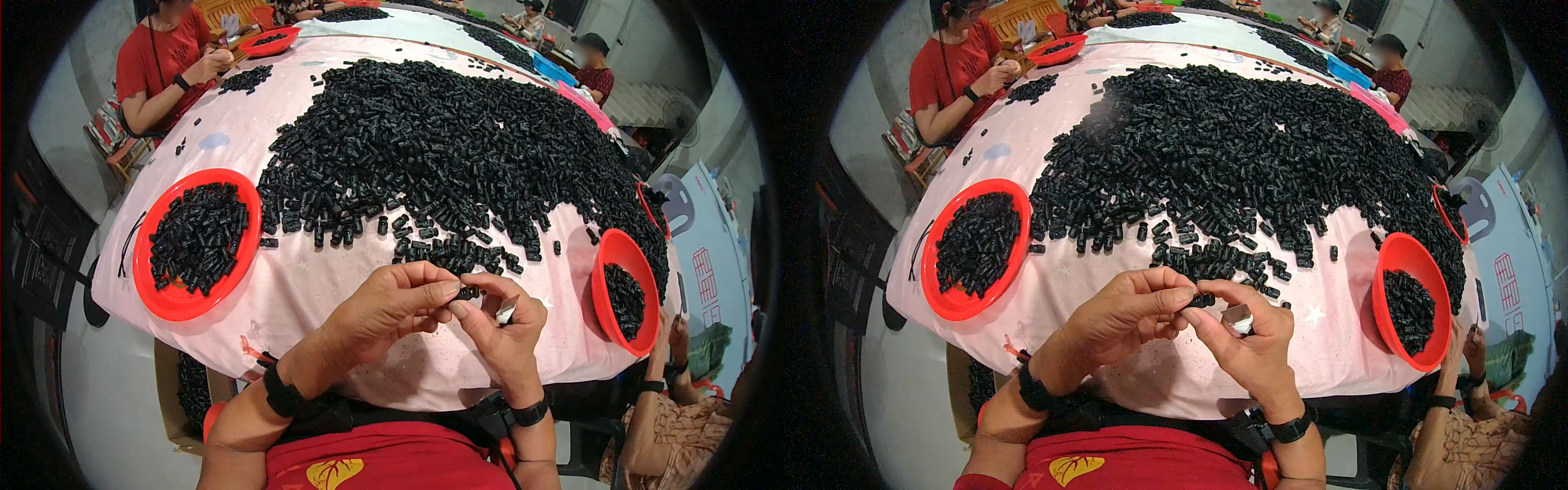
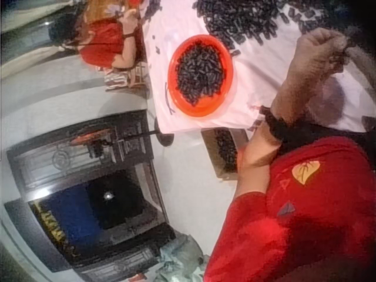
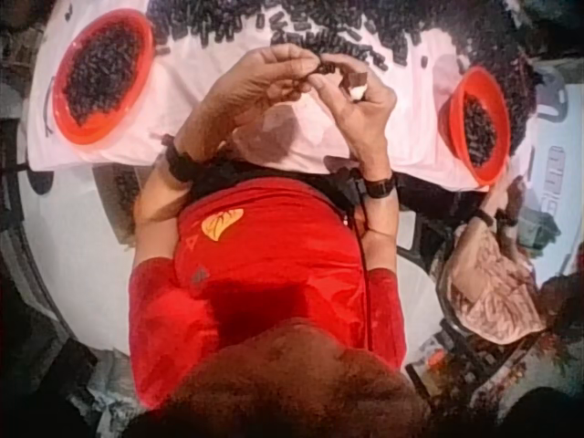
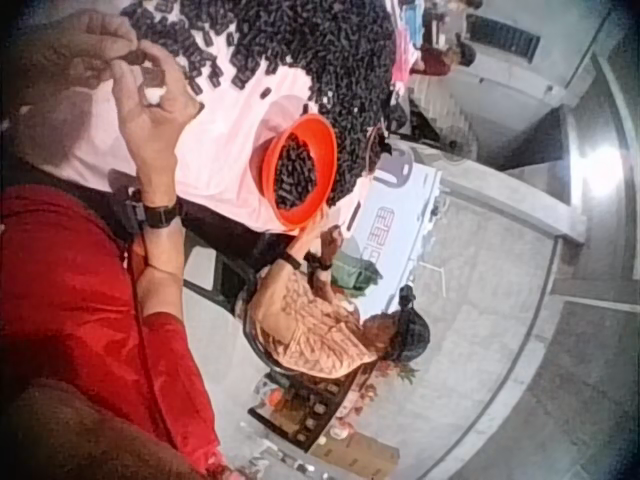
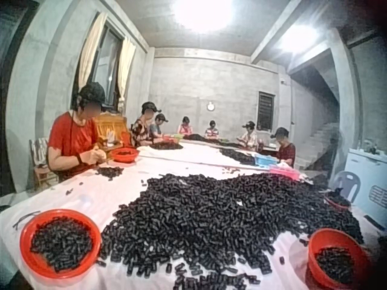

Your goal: Assembling small black plastic components by hand at a production table.

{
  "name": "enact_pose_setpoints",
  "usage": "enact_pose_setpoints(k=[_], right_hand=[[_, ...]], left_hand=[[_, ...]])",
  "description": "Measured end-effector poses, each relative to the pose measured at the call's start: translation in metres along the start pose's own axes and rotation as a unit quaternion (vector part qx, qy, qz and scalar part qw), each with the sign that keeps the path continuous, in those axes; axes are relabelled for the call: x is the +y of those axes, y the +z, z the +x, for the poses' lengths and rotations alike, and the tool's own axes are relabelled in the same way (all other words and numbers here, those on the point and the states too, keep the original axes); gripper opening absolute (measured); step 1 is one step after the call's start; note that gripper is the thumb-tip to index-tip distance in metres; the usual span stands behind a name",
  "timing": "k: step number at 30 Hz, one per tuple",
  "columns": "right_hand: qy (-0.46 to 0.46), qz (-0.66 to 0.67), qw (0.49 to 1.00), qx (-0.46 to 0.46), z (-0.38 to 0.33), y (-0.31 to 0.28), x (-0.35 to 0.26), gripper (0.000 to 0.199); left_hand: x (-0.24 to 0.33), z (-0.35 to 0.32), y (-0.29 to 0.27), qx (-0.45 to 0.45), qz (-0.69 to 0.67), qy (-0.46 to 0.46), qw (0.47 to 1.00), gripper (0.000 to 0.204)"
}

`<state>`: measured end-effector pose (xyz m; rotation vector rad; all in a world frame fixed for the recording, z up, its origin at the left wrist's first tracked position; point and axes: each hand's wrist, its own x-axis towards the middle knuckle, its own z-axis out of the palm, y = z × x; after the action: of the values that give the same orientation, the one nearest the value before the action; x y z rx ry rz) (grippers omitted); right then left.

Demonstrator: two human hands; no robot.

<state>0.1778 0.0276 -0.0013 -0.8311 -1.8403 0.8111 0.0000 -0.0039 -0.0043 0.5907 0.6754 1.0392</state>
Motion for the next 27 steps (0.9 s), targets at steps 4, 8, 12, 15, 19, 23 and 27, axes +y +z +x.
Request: enact_pose_setpoints(k=[4,8,12,15,19,23,27], right_hand=[[0.016,0.023,1.0,0.009,-0.001,0.0,-0.001,0.023],[0.065,0.095,0.993,0.004,-0.001,-0.001,0.006,0.022],[0.063,0.114,0.991,-0.004,0.0,-0.003,0.004,0.014],[0.067,0.204,0.976,-0.021,-0.002,-0.001,0.007,0.006],[0.056,0.178,0.982,-0.037,-0.003,-0.006,0.014,0.007],[0.099,0.18,0.978,-0.039,0.0,-0.006,0.001,0.016],[0.111,0.198,0.972,-0.052,0.0,-0.009,0.003,0.023]], left_hand=[[0.0,0.0,0.002,0.012,0.01,0.021,1.0,0.018],[0.002,-0.001,0.002,0.002,0.059,0.075,0.995,0.019],[0.005,-0.001,0.002,0.007,0.049,0.047,0.998,0.019],[0.004,0.0,0.001,-0.028,-0.008,-0.007,1.0,0.02],[0.004,-0.001,0.002,-0.012,0.029,0.011,0.999,0.022],[0.007,-0.004,0.003,-0.018,0.066,0.036,0.997,0.021],[0.007,-0.004,0.003,-0.013,0.061,0.024,0.998,0.02]])
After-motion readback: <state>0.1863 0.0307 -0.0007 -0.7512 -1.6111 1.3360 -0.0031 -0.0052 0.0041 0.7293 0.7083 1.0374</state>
